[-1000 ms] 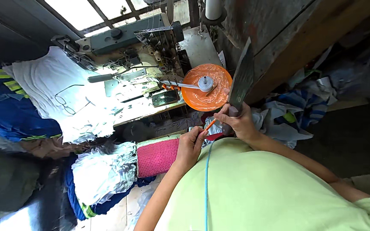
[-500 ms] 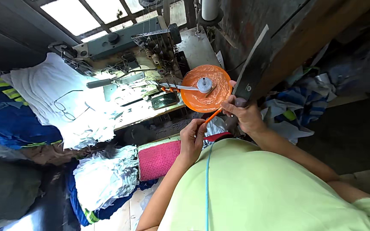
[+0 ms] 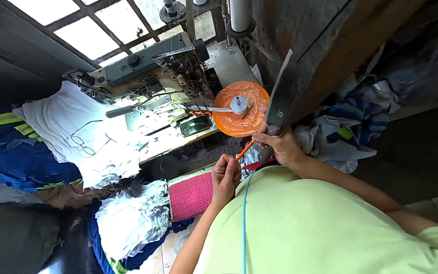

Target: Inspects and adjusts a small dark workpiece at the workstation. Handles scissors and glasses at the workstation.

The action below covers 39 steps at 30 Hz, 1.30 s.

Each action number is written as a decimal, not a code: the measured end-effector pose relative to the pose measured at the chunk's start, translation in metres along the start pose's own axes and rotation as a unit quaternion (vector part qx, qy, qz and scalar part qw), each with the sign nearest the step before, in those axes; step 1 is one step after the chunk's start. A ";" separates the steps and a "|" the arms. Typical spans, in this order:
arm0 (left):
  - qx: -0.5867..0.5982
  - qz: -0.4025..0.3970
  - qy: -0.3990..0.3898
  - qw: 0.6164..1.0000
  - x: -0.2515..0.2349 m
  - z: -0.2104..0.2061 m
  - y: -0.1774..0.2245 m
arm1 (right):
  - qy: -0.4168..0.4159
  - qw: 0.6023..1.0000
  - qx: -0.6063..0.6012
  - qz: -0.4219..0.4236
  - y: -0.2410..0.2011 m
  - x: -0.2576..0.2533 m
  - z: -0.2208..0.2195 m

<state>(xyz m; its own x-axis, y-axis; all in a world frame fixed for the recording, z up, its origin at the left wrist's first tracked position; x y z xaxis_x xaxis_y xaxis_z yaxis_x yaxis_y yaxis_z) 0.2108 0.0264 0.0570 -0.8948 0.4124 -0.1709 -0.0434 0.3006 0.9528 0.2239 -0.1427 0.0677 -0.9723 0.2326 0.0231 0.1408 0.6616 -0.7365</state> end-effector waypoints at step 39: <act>-0.181 0.055 -0.075 0.979 -0.031 -0.013 0.007 | -0.134 0.940 0.306 0.068 -0.020 -0.011 -0.017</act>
<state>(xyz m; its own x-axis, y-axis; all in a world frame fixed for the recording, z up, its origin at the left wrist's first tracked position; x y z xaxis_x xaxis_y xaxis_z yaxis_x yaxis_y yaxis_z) 0.2319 0.0045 0.0725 -0.8290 0.5548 -0.0704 -0.1287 -0.0669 0.9894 0.2350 -0.1465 0.0939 -0.9765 0.0430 -0.2111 0.2141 0.0861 -0.9730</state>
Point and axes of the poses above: each hand's wrist, its own x-axis away from the middle knuckle, its own z-axis out of the back of the hand, y = z × x, the point moved 8 cm from there along -x, towards the middle knuckle, and after that the axes turned 14 degrees about -x, right-handed, at the moved point
